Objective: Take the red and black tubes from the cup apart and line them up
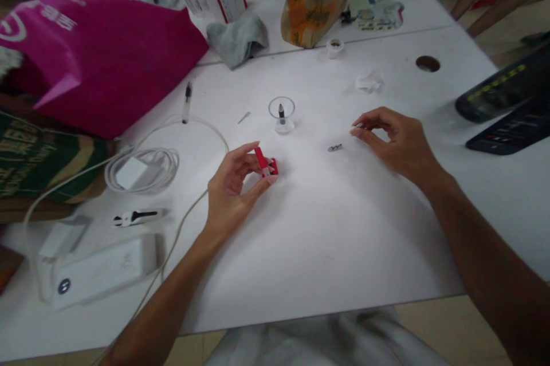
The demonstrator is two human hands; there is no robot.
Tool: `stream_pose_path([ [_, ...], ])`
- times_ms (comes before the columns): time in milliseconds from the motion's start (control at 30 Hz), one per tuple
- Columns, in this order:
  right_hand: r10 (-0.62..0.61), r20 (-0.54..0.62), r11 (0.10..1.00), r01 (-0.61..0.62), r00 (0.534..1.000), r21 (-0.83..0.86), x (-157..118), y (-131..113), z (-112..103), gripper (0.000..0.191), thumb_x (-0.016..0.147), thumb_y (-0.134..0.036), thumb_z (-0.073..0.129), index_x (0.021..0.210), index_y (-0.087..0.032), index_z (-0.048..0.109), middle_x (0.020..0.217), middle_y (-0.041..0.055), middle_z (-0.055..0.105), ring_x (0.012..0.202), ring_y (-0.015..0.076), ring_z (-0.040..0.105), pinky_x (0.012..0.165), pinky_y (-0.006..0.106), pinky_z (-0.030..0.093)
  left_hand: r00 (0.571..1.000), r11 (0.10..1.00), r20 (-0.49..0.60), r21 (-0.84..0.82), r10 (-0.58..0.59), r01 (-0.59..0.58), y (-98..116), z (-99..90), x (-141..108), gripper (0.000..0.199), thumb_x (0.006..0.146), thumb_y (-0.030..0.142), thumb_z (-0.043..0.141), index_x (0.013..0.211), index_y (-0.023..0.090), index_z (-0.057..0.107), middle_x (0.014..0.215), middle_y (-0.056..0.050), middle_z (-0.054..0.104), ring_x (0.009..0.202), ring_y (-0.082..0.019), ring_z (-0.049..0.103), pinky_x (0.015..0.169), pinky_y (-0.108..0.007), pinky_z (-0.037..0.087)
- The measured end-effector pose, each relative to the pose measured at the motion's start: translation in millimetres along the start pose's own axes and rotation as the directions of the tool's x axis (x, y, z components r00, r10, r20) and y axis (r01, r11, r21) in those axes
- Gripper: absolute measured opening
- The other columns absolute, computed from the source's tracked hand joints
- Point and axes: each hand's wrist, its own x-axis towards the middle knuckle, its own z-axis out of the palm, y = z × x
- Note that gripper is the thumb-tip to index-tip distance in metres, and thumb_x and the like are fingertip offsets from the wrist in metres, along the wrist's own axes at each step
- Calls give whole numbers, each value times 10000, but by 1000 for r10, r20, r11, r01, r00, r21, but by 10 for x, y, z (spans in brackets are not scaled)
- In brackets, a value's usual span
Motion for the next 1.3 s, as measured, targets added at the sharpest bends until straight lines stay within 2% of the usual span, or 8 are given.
stream_pose_path([
  [133, -8, 53, 999, 10, 999, -43, 2, -6, 21, 159, 1029, -459, 805, 1065, -303, 798, 1040, 77, 838, 968, 312, 791, 843, 473, 638, 994, 958, 41, 267, 97, -104, -19, -40, -23, 717, 907, 455, 1022, 1533, 277, 722, 1202, -73, 834, 1098, -240, 801, 1052, -415, 652],
  [267, -107, 123, 994, 108, 987, 5, 19, 28, 43, 176, 1036, -503, 803, 1029, -328, 805, 1087, 80, 829, 1034, 338, 778, 1011, 562, 633, 975, 841, 165, 496, 152, -215, 27, -66, 2, 616, 1003, 498, 923, 1541, 292, 704, 1318, -86, 807, 1199, -273, 764, 1083, -467, 636],
  [433, -195, 176, 980, 184, 965, 79, 30, 115, 27, 205, 1055, -561, 800, 1094, -373, 870, 1229, 78, 821, 1193, 361, 772, 1170, 637, 589, 960, 729, 252, 633, 124, -261, 64, -12, 44, 569, 1030, 533, 878, 1513, 291, 697, 1444, -122, 735, 1333, -324, 693, 1190, -552, 589],
  [600, -196, 193, 978, 179, 961, 103, 21, 153, 14, 136, 1017, -520, 867, 1076, -405, 910, 1266, 67, 814, 1258, 370, 749, 1196, 661, 573, 950, 676, 289, 677, 120, -291, -11, 17, 77, 574, 1019, 534, 883, 1504, 292, 693, 1462, -131, 698, 1343, -348, 628, 1213, -590, 549],
  [767, -212, 213, 977, 199, 954, 81, 14, 189, 21, 126, 1027, -423, 870, 1121, -353, 917, 1328, 94, 786, 1301, 341, 726, 1212, 610, 548, 948, 650, 299, 699, 112, -297, -61, 19, 102, 556, 1016, 501, 886, 1493, 292, 689, 1487, -132, 697, 1355, -358, 600, 1219, -599, 530],
  [933, -208, 206, 978, 200, 956, 58, 0, 203, 38, 137, 1013, -369, 888, 1137, -325, 927, 1358, 105, 771, 1324, 336, 706, 1203, 582, 532, 953, 646, 291, 712, 87, -277, -79, 18, 112, 554, 1014, 517, 881, 1486, 304, 685, 1506, -129, 690, 1377, -364, 588, 1225, -613, 524],
  [1300, -230, 210, 973, 231, 950, 19, -13, 220, 59, 180, 1023, -355, 875, 1194, -347, 929, 1378, 106, 761, 1323, 352, 692, 1209, 619, 502, 957, 660, 281, 707, 65, -253, -99, 19, 114, 552, 1001, 515, 900, 1465, 293, 701, 1508, -128, 680, 1393, -364, 579, 1254, -616, 515],
])
